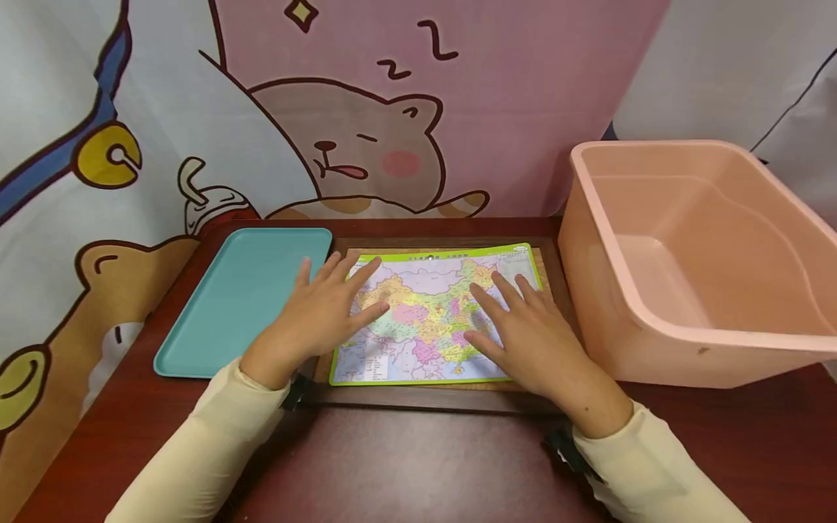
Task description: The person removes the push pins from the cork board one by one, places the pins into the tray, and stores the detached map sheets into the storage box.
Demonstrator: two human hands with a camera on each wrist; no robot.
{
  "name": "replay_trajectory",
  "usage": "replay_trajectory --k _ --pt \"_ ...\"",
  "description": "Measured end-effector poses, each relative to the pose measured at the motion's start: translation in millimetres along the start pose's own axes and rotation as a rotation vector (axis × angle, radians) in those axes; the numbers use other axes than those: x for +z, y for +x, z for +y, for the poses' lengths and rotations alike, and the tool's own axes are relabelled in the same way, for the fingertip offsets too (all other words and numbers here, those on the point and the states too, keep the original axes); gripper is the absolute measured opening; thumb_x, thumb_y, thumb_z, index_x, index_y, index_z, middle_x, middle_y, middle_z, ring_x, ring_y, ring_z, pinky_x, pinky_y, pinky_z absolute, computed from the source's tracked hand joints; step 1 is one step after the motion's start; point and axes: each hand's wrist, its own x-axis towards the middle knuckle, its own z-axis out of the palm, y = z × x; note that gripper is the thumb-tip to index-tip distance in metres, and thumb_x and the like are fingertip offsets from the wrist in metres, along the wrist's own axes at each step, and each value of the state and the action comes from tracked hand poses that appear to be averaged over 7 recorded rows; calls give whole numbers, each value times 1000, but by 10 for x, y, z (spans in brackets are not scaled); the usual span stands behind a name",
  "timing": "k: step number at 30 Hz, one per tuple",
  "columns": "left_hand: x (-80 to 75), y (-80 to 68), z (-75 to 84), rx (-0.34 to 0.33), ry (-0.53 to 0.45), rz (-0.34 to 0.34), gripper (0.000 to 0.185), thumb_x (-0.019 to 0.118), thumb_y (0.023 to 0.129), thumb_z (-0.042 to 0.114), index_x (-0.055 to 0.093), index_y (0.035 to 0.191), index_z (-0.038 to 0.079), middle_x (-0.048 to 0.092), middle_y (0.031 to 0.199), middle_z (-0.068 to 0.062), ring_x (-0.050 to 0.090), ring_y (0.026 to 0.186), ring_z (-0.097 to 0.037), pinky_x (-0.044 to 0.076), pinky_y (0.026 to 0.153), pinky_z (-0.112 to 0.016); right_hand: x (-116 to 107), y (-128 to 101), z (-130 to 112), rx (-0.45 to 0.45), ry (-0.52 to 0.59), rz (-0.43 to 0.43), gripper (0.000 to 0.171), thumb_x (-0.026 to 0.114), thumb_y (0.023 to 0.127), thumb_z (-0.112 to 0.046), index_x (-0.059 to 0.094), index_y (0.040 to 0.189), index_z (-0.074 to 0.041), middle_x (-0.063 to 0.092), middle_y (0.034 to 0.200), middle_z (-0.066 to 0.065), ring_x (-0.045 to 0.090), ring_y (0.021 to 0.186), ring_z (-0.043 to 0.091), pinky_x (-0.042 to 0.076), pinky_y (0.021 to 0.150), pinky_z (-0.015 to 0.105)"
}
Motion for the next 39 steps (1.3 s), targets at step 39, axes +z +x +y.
replay_trajectory --k 39 --pt "120 77 -24 49 23 -42 58 50 101 54 46 151 24 51 149 -8 51 135 -34 45 104 -59 286 -25 -11 -207 54 -62 60 80 84 -39 64 135 -11 55 141 24 54 127 47 46 100 62"
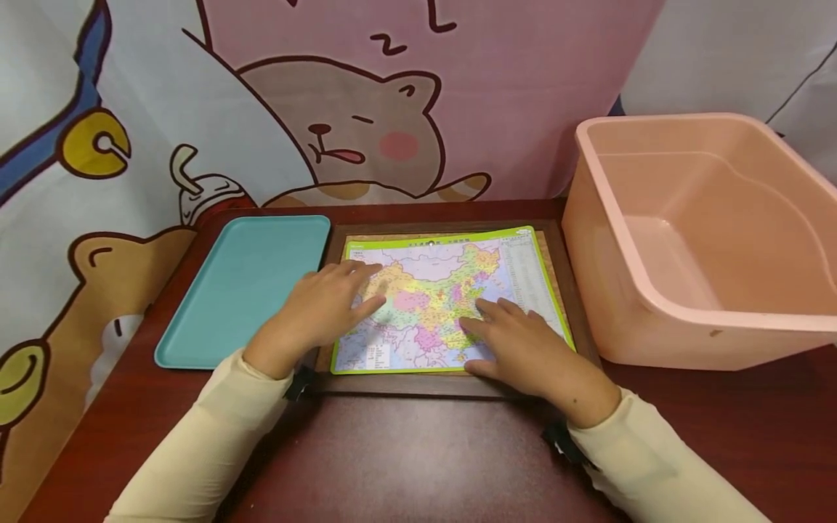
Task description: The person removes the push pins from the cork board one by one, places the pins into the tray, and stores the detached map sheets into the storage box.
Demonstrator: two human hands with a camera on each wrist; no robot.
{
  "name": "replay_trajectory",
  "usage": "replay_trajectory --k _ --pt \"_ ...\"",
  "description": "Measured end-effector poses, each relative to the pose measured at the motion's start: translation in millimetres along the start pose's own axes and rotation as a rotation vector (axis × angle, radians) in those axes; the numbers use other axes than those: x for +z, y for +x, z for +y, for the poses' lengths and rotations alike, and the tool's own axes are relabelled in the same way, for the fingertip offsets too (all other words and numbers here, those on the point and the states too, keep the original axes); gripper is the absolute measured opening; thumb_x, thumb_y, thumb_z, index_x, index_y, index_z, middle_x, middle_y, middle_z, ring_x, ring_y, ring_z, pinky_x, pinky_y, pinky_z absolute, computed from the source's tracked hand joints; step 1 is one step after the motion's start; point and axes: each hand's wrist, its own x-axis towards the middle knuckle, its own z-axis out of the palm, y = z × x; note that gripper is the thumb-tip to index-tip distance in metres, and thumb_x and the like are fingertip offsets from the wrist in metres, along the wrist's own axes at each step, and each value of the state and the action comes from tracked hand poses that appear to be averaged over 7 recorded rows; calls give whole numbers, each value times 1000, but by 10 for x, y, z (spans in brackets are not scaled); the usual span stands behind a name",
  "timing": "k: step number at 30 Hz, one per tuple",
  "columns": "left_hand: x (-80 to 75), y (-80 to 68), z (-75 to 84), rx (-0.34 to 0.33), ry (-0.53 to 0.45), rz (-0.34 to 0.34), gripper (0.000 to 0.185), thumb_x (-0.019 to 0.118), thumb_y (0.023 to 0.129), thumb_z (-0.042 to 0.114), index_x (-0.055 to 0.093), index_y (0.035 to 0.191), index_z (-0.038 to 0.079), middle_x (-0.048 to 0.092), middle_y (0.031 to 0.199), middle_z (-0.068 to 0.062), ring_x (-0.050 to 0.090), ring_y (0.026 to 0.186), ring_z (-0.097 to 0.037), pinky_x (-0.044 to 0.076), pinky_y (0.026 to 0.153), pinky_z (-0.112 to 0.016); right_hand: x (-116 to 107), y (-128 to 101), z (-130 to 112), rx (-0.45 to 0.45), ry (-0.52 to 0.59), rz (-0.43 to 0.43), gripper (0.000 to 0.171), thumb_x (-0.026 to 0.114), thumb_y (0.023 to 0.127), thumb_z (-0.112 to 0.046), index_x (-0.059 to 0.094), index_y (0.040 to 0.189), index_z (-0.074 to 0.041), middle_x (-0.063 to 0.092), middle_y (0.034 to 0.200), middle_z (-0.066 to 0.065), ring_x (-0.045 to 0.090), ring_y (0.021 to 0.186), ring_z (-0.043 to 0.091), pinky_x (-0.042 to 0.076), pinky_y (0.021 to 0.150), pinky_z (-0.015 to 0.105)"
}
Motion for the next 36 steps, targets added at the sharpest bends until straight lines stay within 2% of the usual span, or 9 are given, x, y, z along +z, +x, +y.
replay_trajectory --k 11,16,19,25,31,36 --pt "22 41 82 23 -4 -11 58 52 101 53 47 150 24 54 146 -7 54 132 -34 43 107 -57 1 -17 5 70 68 -60 59 79 86 -39 63 137 -13 51 145 26 48 130 55 44 92 74" --pt "-13 99 126 54 -26 -2 56 53 101 51 48 149 22 58 142 -7 59 126 -32 46 103 -56 13 -6 -7 73 55 -78 59 77 87 -41 63 137 -14 51 145 25 49 129 54 45 90 74" --pt "-62 193 171 58 -42 -11 56 51 102 51 48 149 23 58 142 -6 60 124 -30 51 96 -53 3 -6 -9 75 49 -79 58 76 88 -41 63 137 -14 51 145 24 49 130 53 45 92 73" --pt "-100 457 279 39 -116 -71 55 50 102 50 46 150 24 57 144 -6 63 121 -26 54 92 -50 -17 -14 -8 78 50 -85 58 77 87 -40 62 137 -14 51 145 24 49 130 52 45 92 72" --pt "-120 711 354 20 -245 -74 46 54 102 45 55 142 22 68 123 -1 67 104 -17 55 84 -41 -25 -16 -6 63 39 -73 58 77 87 -39 63 137 -13 53 144 24 51 128 51 47 91 71" --pt "-111 880 374 12 -331 -78 37 57 102 41 61 132 20 69 108 1 65 89 -16 53 76 -37 -36 -4 -9 70 40 -94 58 77 87 -40 62 137 -13 52 145 24 50 129 51 46 92 72"
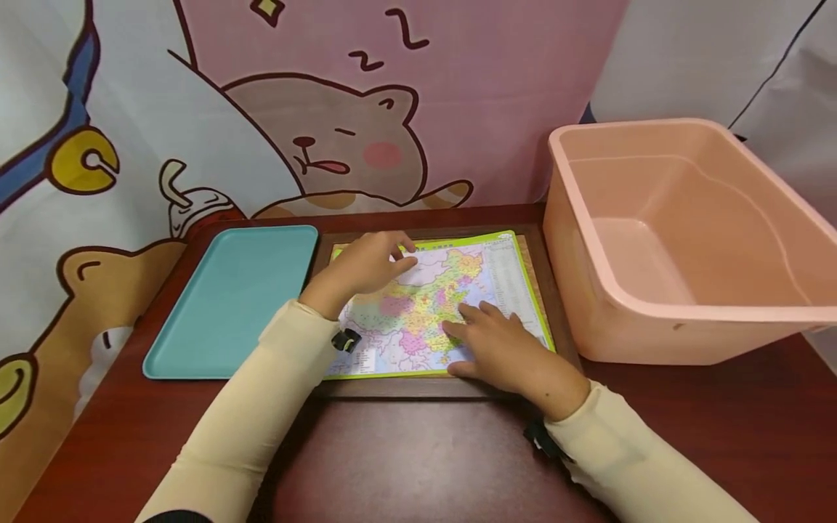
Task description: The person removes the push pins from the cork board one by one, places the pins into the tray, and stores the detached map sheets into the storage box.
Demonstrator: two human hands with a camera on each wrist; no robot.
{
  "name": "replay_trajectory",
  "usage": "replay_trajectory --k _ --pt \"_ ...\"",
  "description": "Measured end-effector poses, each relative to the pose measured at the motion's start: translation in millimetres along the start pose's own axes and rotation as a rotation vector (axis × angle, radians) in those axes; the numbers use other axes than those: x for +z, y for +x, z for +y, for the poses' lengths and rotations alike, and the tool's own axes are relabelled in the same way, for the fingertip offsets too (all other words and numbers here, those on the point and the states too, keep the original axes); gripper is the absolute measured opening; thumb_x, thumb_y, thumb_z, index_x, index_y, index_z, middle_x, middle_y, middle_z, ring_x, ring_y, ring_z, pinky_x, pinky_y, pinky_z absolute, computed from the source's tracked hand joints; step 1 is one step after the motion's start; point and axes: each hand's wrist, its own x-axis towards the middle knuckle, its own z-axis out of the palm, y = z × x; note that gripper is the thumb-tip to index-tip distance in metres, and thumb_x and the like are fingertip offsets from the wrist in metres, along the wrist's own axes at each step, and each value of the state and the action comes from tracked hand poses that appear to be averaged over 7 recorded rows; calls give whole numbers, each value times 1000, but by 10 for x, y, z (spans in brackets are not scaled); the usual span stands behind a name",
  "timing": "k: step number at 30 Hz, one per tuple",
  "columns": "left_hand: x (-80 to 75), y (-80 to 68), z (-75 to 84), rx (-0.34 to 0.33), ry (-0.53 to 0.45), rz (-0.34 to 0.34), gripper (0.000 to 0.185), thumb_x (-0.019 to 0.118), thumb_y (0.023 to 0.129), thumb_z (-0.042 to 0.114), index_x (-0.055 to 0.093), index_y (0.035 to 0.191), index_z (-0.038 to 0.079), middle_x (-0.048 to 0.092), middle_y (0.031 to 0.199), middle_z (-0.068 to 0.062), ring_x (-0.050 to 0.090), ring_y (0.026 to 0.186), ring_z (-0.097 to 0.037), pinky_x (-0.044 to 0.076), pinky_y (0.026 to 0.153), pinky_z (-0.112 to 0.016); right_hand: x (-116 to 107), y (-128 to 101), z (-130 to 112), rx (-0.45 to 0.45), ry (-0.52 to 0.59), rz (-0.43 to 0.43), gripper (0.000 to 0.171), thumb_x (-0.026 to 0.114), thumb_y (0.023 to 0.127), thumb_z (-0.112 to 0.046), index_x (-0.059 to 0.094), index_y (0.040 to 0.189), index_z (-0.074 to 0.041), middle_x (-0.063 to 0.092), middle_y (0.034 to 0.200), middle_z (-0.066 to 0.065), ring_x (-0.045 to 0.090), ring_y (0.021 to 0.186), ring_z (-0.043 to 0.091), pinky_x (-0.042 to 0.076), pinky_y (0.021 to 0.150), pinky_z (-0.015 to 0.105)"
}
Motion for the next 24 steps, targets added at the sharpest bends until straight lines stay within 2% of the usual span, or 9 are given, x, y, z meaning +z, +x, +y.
replay_trajectory --k 8,12,16,24 --pt "73 213 -53 -23 -107 57 19 59 101 34 66 112 19 67 103 1 63 89 -16 52 81 -38 1 6 -6 17 -4 -19 58 75 88 -41 62 138 -14 51 146 22 49 130 50 45 94 72" --pt "120 328 -102 -25 -208 21 20 59 101 32 66 111 16 66 106 -2 63 91 -18 52 81 -36 4 -4 -3 25 -4 -21 58 76 88 -40 62 138 -14 51 146 22 50 130 50 45 94 72" --pt "147 443 -151 -32 -311 -21 20 58 102 29 66 113 13 65 108 -5 66 89 -20 54 75 -33 12 -7 6 22 -9 -16 59 76 88 -41 61 139 -15 51 146 22 50 130 50 45 94 71" --pt "173 556 -200 -66 -416 -46 22 55 102 25 66 116 11 67 107 -8 67 92 -23 53 69 -31 25 -1 34 4 -20 4 58 77 87 -40 62 138 -14 53 144 21 51 129 46 47 92 69"
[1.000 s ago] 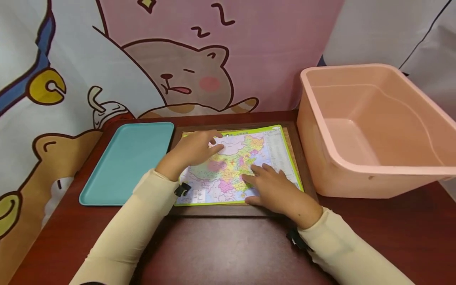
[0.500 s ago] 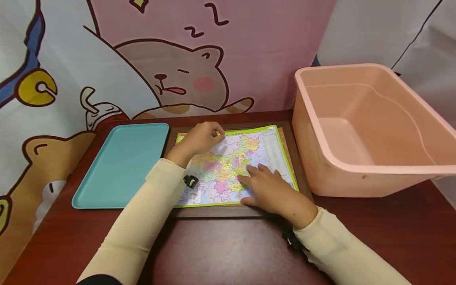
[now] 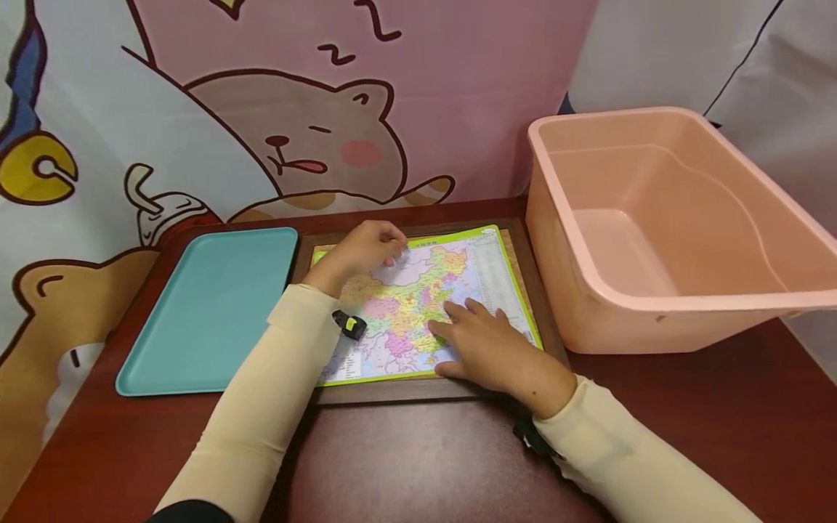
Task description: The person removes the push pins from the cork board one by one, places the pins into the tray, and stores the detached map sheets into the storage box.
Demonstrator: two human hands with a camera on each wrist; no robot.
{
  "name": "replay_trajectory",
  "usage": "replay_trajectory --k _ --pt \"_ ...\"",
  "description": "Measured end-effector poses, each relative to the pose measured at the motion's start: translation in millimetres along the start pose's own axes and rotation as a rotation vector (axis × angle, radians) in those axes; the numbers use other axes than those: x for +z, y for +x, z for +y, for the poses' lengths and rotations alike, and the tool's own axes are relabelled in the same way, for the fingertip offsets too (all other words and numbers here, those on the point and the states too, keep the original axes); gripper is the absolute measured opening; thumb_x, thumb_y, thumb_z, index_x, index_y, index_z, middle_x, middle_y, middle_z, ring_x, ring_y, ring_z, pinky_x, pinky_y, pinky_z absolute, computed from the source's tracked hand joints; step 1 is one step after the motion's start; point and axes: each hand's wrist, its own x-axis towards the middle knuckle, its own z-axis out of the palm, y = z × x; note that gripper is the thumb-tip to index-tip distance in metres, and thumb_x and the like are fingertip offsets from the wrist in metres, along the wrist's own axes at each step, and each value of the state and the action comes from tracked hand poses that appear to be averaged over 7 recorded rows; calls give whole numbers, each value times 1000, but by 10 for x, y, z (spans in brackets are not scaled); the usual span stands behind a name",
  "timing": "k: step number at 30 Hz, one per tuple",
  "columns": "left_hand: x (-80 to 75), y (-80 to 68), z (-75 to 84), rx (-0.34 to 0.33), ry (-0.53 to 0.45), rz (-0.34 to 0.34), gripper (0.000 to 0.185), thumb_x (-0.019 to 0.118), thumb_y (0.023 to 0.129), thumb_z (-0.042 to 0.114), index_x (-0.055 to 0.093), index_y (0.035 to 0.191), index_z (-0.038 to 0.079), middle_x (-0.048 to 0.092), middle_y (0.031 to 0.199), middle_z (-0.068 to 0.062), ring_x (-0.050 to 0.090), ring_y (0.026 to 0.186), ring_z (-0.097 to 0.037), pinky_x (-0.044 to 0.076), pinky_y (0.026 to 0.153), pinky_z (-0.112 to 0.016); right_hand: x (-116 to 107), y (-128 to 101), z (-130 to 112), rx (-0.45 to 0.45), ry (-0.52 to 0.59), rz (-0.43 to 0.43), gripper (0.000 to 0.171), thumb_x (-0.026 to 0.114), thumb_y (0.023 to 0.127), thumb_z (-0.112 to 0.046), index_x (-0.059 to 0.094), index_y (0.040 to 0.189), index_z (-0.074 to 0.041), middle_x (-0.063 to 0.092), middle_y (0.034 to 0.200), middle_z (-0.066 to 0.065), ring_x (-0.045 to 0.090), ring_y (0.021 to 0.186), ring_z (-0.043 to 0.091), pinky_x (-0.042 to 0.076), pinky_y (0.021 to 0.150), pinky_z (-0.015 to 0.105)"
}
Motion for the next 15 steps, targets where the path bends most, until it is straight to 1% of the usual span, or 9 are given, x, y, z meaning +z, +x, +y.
replay_trajectory --k 3,5,9,12,15 --pt "-7 22 -47 -19 -46 -1 22 54 103 25 66 116 11 68 108 -8 67 92 -23 52 71 -31 10 7 -6 4 -3 -7 59 77 87 -40 62 138 -15 53 145 21 51 129 46 47 92 70" --pt "-15 36 -84 -28 -65 -2 23 54 104 27 66 116 11 67 108 -7 66 92 -22 52 74 -31 13 17 -14 6 -2 -13 59 77 87 -40 62 138 -15 52 145 21 51 130 47 46 92 70" --pt "-34 67 -151 -42 -95 -3 24 53 105 27 66 117 11 67 108 -7 66 92 -22 53 77 -33 15 26 -24 3 -5 -16 59 77 87 -40 61 139 -15 52 145 21 51 130 48 46 92 70" --pt "-53 89 -188 -52 -135 7 24 54 105 27 67 115 11 67 106 -8 66 88 -23 53 76 -32 13 31 -26 2 -8 -9 59 77 87 -41 62 138 -15 52 145 21 51 129 48 46 93 70" --pt "-67 110 -227 -66 -171 18 24 55 104 29 69 112 10 67 102 -8 65 83 -22 52 71 -31 14 38 -21 -1 -10 -3 59 77 87 -41 62 138 -15 52 145 22 51 129 49 46 93 70"
